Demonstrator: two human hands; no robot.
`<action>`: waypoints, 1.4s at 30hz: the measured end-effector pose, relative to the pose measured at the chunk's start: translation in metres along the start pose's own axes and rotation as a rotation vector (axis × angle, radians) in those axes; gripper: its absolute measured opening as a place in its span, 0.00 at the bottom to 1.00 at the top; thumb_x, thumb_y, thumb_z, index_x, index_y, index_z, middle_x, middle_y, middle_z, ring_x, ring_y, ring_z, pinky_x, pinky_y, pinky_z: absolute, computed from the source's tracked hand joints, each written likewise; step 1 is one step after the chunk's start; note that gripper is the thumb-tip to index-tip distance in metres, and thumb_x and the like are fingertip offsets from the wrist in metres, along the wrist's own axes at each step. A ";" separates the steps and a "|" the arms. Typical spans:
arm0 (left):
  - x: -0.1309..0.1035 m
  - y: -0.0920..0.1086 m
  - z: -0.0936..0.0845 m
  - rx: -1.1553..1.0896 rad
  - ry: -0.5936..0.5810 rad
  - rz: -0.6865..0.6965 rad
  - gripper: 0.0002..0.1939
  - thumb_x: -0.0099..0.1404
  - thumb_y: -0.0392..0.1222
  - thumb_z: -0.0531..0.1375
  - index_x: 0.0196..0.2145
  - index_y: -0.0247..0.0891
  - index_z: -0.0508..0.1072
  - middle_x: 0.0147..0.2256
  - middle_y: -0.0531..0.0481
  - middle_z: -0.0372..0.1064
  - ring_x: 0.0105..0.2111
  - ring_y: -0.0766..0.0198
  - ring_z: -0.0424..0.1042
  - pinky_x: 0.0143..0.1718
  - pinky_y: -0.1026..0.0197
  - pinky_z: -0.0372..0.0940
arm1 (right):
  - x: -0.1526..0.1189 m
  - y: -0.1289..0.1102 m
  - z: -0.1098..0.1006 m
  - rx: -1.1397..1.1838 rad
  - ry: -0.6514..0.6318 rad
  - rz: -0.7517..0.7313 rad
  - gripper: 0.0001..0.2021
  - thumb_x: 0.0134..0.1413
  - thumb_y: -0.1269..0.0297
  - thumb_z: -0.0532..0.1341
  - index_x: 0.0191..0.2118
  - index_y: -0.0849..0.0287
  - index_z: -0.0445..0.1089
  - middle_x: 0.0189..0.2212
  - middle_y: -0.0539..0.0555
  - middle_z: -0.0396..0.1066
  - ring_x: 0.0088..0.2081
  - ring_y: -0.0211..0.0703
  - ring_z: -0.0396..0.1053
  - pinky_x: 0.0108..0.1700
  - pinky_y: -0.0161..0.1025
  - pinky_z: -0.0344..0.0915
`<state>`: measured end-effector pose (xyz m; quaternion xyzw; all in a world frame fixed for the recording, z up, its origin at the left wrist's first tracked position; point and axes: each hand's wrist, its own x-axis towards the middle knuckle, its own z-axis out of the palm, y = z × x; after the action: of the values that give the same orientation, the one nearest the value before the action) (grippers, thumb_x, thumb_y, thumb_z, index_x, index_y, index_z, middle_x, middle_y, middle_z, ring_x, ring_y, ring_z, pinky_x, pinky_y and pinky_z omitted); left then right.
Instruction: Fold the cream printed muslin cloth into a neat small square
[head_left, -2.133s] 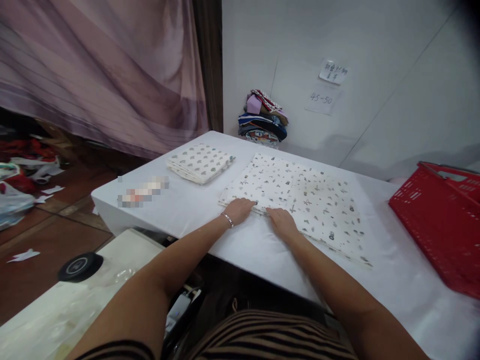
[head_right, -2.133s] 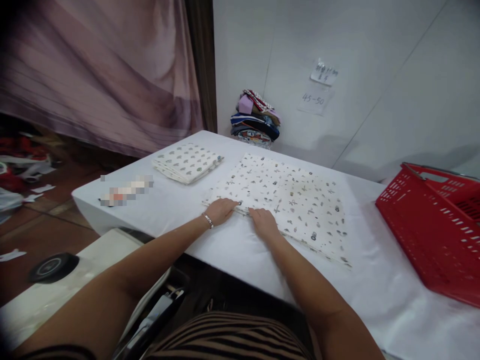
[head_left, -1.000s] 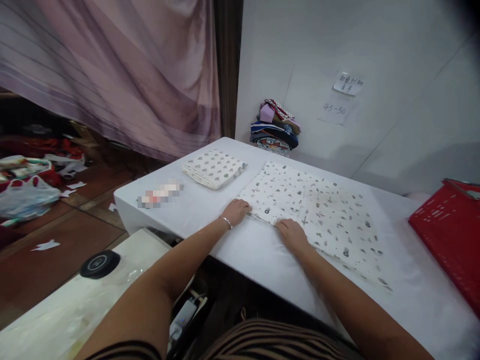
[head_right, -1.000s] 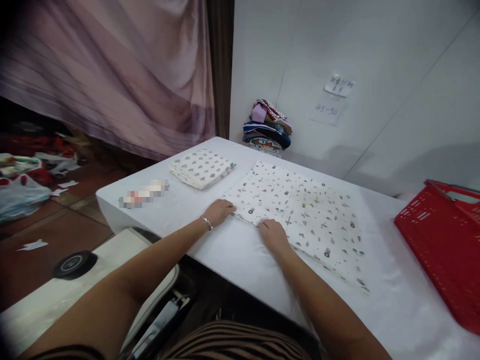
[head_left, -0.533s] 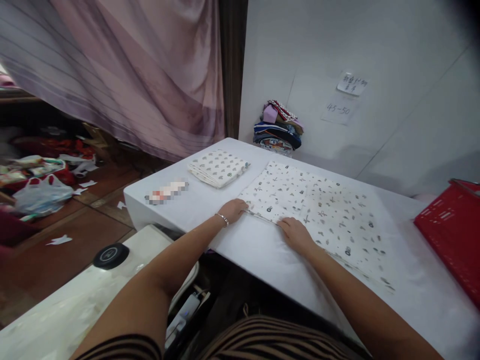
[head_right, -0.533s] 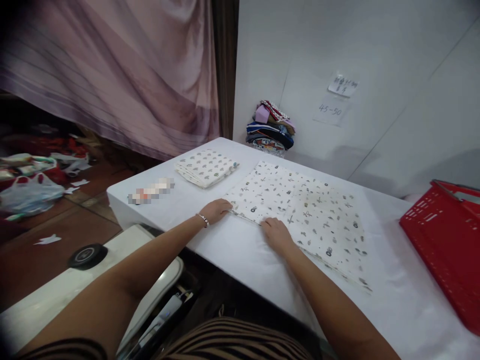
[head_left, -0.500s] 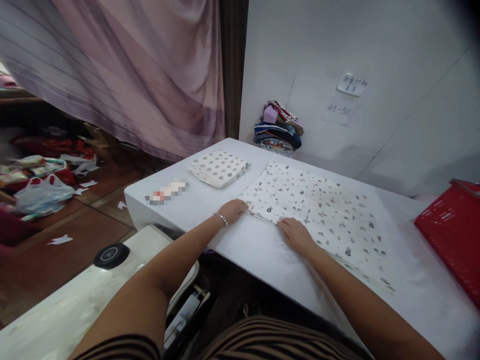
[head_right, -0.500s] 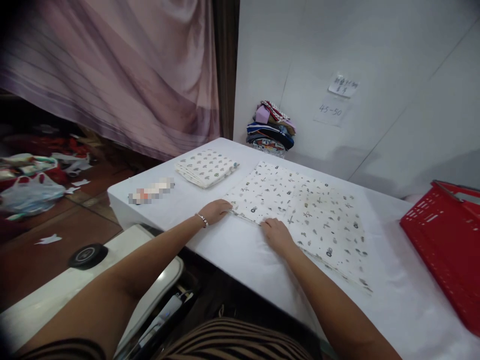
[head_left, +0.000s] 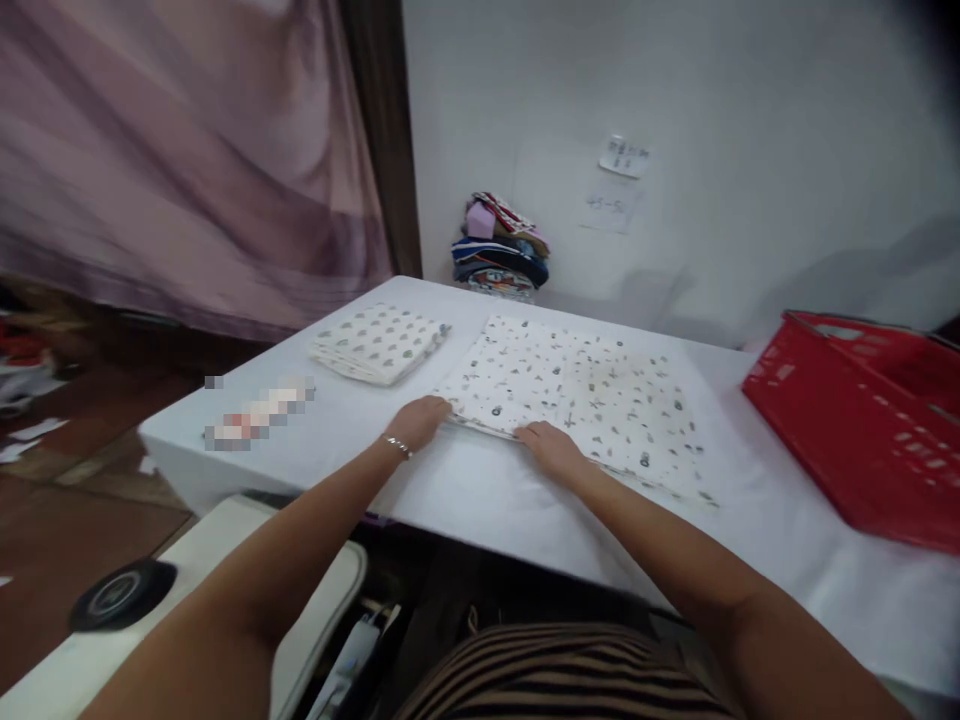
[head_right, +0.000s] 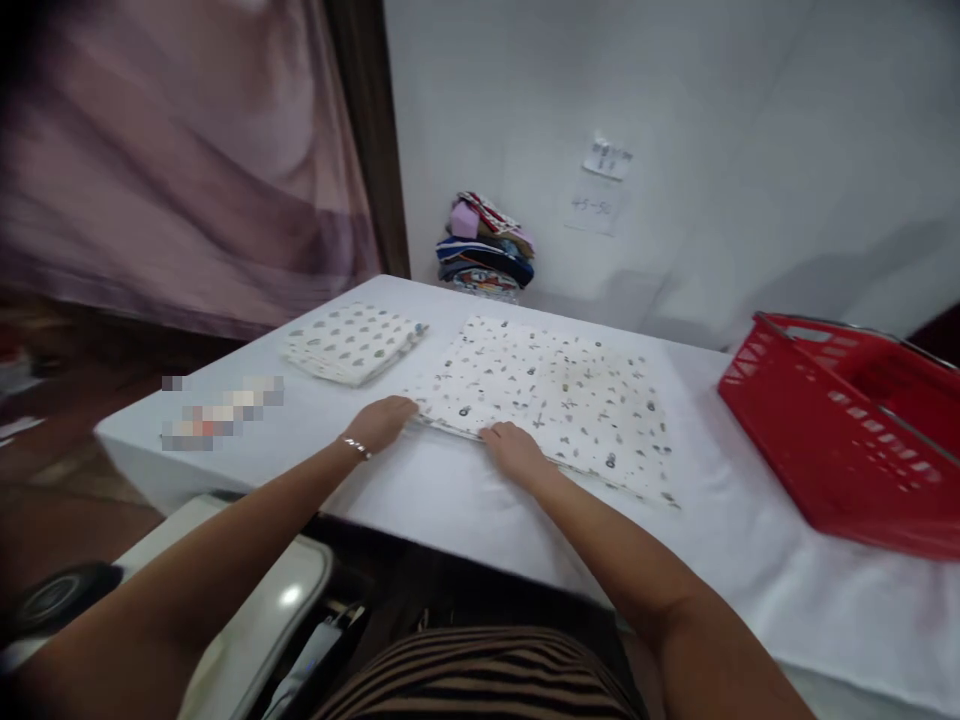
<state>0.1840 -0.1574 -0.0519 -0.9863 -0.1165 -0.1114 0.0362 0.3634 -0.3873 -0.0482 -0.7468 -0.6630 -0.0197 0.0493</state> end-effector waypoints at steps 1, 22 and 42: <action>-0.002 -0.002 0.001 -0.006 0.000 -0.014 0.19 0.55 0.26 0.50 0.41 0.37 0.72 0.42 0.43 0.71 0.44 0.57 0.69 0.43 0.55 0.65 | -0.001 -0.002 0.002 -0.004 0.008 0.001 0.17 0.57 0.74 0.51 0.52 0.58 0.63 0.45 0.56 0.67 0.44 0.43 0.62 0.43 0.36 0.56; 0.049 0.126 0.007 -0.114 0.050 0.142 0.14 0.60 0.38 0.53 0.43 0.36 0.70 0.42 0.40 0.70 0.43 0.52 0.68 0.43 0.50 0.61 | 0.000 0.011 0.003 0.343 0.102 0.133 0.24 0.53 0.76 0.53 0.57 0.59 0.55 0.50 0.56 0.66 0.48 0.43 0.63 0.48 0.37 0.59; 0.064 0.119 0.008 -0.051 -0.074 0.112 0.17 0.62 0.41 0.48 0.43 0.36 0.72 0.40 0.42 0.73 0.42 0.52 0.71 0.43 0.52 0.65 | -0.245 0.134 -0.031 0.376 0.414 1.024 0.11 0.53 0.71 0.55 0.41 0.63 0.70 0.41 0.57 0.72 0.42 0.41 0.69 0.44 0.37 0.64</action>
<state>0.2743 -0.2575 -0.0509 -0.9953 -0.0595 -0.0757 0.0130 0.4678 -0.6483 -0.0468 -0.9311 -0.1863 -0.0211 0.3129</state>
